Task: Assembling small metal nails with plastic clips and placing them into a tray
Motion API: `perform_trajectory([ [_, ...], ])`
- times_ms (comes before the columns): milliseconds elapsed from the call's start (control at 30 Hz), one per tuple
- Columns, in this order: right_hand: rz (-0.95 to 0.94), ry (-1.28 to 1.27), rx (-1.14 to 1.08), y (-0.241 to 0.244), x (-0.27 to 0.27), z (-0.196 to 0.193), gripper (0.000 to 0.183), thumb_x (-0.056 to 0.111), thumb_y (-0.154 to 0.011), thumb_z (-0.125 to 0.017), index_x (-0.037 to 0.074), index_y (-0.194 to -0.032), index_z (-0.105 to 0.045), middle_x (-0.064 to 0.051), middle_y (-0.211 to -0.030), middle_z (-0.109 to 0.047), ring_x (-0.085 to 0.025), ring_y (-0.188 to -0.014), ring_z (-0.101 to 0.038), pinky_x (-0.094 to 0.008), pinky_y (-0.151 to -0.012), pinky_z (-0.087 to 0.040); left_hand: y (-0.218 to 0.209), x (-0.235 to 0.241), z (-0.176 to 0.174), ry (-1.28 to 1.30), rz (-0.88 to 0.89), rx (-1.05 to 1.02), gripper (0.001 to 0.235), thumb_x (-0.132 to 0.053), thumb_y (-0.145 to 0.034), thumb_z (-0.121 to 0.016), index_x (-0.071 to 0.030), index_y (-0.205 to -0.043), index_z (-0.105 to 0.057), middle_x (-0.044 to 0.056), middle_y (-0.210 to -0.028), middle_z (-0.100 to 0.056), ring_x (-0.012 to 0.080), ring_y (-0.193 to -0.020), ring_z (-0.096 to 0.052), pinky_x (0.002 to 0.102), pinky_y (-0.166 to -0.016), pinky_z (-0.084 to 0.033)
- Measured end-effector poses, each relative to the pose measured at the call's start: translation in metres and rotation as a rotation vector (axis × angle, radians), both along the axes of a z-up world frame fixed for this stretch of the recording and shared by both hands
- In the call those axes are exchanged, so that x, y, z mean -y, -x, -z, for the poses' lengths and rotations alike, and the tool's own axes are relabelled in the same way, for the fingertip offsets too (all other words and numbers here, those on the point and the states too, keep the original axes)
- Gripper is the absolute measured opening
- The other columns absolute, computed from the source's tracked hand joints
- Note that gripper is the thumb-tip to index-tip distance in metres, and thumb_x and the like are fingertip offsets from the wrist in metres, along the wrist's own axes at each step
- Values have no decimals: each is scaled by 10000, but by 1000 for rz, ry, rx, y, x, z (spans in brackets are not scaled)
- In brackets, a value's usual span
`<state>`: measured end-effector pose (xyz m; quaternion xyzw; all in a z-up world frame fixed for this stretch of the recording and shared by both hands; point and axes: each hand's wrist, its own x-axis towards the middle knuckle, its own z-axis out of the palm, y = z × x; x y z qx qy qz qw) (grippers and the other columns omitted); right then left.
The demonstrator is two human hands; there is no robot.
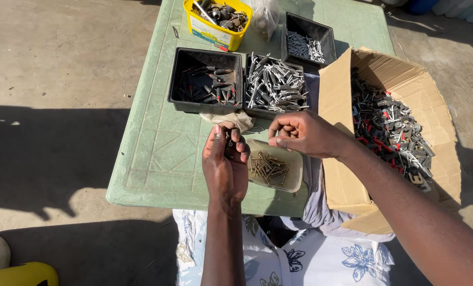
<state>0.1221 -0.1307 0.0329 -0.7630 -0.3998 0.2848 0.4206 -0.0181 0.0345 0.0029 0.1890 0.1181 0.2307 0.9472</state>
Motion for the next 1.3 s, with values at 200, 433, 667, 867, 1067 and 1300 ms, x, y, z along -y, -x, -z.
perform_trajectory([
  [200,79,-211,14,10,-8,-3,283,113,-879,-812,29,-1119,-688,-123,-639,-677,-89,-547,-566,-223,-514,-498,-10,35,-15,94,28,149,182,-185,-1047,-567,-3,-1034,-573,259,-1332,-658,300,-1258,-641,367,-1090,-498],
  [433,91,-89,198,5,-3,12,313,-5,-866,-736,39,-1164,-652,-167,-704,-684,-186,-491,-685,-304,-487,-559,-17,51,-24,160,58,62,150,-161,-1040,-583,-12,-1045,-559,196,-1051,-722,209,-954,-708,173,-801,-544],
  [667,44,-113,379,19,-11,-19,202,58,-894,-744,57,-1084,-673,-214,-775,-718,-305,-558,-708,-379,-530,-549,-23,51,1,22,47,167,150,-160,-1060,-525,-20,-1009,-516,282,-1312,-637,341,-1248,-641,361,-1013,-548],
  [867,30,-154,341,10,-8,-5,107,82,-908,-747,78,-1009,-713,-128,-753,-735,-205,-540,-711,-307,-487,-543,-23,54,3,-74,39,157,151,-193,-1062,-528,-43,-1040,-522,230,-1477,-562,292,-1361,-562,398,-1078,-513],
  [1067,84,-273,-2,16,-3,-7,111,15,-895,-703,5,-1003,-683,-139,-729,-709,-150,-543,-690,-221,-424,-545,-22,54,-4,-89,42,91,145,-197,-1071,-519,-52,-1065,-512,204,-1371,-616,251,-1147,-667,331,-975,-544],
  [1300,153,-362,-166,7,2,-6,162,8,-886,-707,-37,-1030,-646,-147,-690,-679,-140,-490,-670,-194,-355,-522,-22,49,9,-568,74,-120,226,-196,-1082,-511,6,-1141,-594,112,-766,-633,79,-518,-490,195,-477,-394],
])
